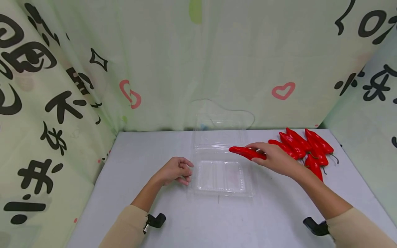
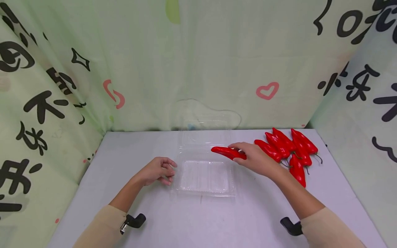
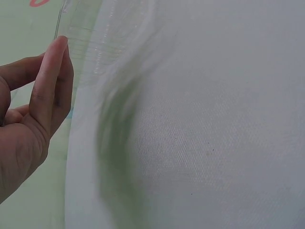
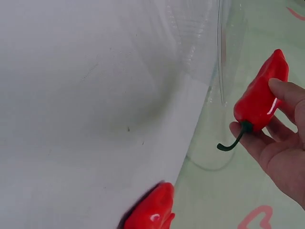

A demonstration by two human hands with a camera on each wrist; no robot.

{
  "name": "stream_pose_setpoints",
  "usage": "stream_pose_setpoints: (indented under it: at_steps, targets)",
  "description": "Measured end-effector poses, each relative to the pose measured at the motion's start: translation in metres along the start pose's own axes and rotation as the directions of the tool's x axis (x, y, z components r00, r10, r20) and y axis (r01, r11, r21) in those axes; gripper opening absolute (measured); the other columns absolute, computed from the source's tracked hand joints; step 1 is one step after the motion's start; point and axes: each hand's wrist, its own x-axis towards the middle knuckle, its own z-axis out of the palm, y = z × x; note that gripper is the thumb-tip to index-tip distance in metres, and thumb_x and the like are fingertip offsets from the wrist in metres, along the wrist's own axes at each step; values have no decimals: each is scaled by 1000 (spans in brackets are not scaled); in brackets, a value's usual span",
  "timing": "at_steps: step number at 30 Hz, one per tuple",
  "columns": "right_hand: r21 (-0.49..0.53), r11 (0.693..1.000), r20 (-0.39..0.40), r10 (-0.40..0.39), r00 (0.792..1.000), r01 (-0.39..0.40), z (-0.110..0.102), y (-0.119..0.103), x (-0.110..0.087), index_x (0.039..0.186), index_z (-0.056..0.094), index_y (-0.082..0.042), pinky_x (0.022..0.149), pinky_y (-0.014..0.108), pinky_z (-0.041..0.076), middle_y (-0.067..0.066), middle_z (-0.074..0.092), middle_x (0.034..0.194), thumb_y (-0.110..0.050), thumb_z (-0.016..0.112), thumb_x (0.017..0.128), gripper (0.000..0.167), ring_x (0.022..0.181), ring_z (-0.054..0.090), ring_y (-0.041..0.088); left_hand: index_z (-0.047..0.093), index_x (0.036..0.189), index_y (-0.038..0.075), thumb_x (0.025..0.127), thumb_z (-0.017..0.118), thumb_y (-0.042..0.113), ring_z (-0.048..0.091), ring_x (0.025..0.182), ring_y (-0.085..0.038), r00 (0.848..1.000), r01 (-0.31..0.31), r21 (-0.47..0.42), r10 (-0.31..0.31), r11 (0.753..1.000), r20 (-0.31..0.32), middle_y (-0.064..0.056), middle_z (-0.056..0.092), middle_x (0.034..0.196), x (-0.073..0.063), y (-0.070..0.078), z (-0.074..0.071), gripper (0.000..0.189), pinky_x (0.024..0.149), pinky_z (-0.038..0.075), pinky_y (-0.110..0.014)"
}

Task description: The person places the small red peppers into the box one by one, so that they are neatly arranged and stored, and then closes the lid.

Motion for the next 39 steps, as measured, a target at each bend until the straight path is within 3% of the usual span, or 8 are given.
stream_pose_setpoints:
  at_steps: [27, 39]
  targets:
    - [57, 998, 187, -11, 982, 0, 20, -31, 48, 136, 64, -11, 77, 32, 64, 8, 72, 114, -19, 80, 90, 49, 100, 66, 22, 58, 125, -10, 95, 67, -4, 70, 69, -22, 1000, -4, 30, 4, 1000, -10, -23, 69, 92, 2, -1, -1, 32, 64, 66, -38]
    - [16, 998, 214, -70, 974, 68, 36, -41, 60, 133, 69, -9, 82, 31, 62, 8, 73, 117, -15, 76, 93, 41, 103, 65, 23, 58, 126, -9, 95, 68, -2, 71, 69, -23, 1000, 14, 52, -13, 999, -16, -25, 69, 94, 1, 2, 0, 33, 65, 66, -38]
